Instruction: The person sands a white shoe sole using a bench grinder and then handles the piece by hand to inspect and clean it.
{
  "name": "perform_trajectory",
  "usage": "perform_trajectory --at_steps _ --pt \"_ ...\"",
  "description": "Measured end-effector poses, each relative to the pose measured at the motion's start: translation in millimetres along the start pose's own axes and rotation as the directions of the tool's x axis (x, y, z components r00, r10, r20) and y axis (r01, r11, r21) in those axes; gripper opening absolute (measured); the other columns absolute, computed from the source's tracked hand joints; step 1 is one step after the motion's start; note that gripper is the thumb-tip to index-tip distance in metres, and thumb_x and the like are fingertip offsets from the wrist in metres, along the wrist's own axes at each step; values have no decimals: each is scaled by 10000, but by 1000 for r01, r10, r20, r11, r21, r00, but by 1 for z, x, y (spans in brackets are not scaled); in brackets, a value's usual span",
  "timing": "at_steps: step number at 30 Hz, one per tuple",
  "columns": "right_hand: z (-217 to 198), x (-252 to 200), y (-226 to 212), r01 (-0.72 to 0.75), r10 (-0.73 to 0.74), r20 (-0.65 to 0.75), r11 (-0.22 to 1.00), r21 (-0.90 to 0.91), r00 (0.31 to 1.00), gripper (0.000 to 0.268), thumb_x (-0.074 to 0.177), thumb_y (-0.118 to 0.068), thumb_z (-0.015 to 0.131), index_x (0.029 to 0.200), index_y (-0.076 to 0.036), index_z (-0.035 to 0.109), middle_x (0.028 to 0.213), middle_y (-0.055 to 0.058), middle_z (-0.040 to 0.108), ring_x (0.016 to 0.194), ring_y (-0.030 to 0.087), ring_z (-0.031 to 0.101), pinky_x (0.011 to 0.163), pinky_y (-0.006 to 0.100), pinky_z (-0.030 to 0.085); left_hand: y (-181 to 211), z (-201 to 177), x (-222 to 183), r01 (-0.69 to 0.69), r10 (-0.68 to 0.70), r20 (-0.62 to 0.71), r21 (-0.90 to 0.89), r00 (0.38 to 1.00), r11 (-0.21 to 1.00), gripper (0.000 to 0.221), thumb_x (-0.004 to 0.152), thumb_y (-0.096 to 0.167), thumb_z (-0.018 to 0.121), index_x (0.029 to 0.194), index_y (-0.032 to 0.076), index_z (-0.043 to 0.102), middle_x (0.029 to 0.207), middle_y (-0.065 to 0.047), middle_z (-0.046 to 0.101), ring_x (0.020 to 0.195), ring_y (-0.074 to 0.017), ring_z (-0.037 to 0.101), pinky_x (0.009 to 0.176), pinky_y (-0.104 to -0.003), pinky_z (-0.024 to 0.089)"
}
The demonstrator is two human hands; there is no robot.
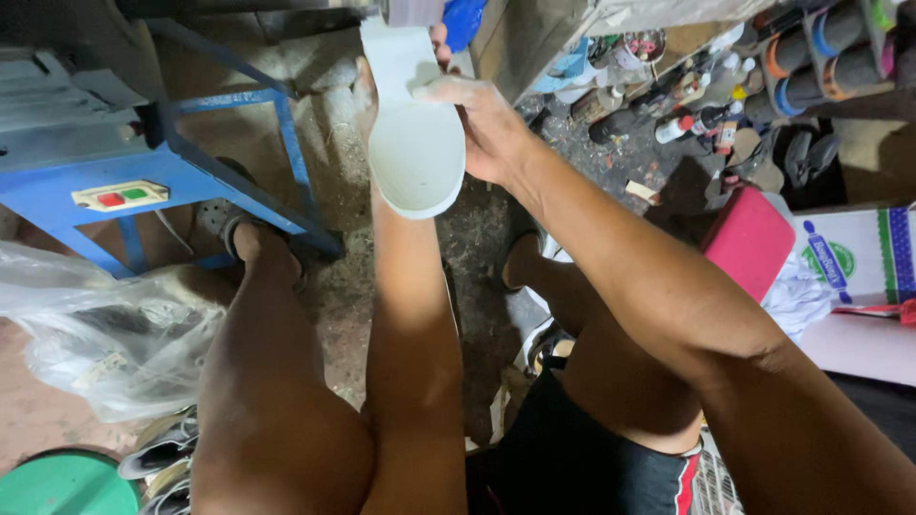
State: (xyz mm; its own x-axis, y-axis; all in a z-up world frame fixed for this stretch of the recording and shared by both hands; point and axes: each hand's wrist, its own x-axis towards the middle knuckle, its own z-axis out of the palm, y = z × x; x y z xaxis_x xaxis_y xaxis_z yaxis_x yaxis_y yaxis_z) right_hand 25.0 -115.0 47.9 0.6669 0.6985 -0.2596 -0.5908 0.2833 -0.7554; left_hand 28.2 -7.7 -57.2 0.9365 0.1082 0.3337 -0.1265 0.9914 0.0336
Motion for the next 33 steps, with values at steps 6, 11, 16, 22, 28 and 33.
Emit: perform_trajectory --at_steps 6,11,16,22,28,33 --pt "-2 13 -3 -54 55 -59 998 14 997 463 865 -188 695 1228 84 604 1087 209 698 935 275 747 884 423 647 14 2 12 -108 146 -193 193 970 975 679 1009 543 529 1345 -46 552 1210 -212 688 1037 -275 713 914 -420 606" --pt "-1 15 -5 -24 28 -33 992 124 999 400 911 -165 702 1229 61 612 1085 176 708 947 257 740 919 419 627 8 6 15 -123 181 -243 237 953 964 655 1015 535 520 1317 -45 563 1151 -215 693 971 -274 717 850 -409 613" --pt "10 11 -10 19 -42 129 984 176 991 472 886 -137 700 1290 76 582 1166 168 698 1037 247 739 990 384 606 4 8 18 -123 201 -285 270 937 955 634 1021 528 511 1288 -44 573 1092 -218 698 905 -272 721 786 -399 619" --pt "7 7 -9 13 -14 14 995 94 1000 534 878 -175 725 1316 81 556 1176 202 675 1027 268 739 968 413 624 4 23 12 -126 235 -336 316 912 940 611 1028 519 500 1253 -42 586 1021 -222 704 826 -270 725 710 -387 626" --pt "11 -1 -6 3 -3 -97 1000 6 995 508 841 -198 746 1242 72 591 1094 194 685 971 264 737 888 425 644 2 35 3 -135 259 -355 338 899 932 591 1036 510 490 1218 -41 599 950 -226 710 746 -268 729 633 -374 634" --pt "13 -8 -3 10 -10 -82 1000 -1 997 440 858 -193 732 1194 66 614 1065 193 686 938 261 734 863 418 639 0 43 -7 -118 220 -331 302 918 946 569 1055 493 485 1226 -35 610 972 -214 705 773 -261 723 668 -378 625"
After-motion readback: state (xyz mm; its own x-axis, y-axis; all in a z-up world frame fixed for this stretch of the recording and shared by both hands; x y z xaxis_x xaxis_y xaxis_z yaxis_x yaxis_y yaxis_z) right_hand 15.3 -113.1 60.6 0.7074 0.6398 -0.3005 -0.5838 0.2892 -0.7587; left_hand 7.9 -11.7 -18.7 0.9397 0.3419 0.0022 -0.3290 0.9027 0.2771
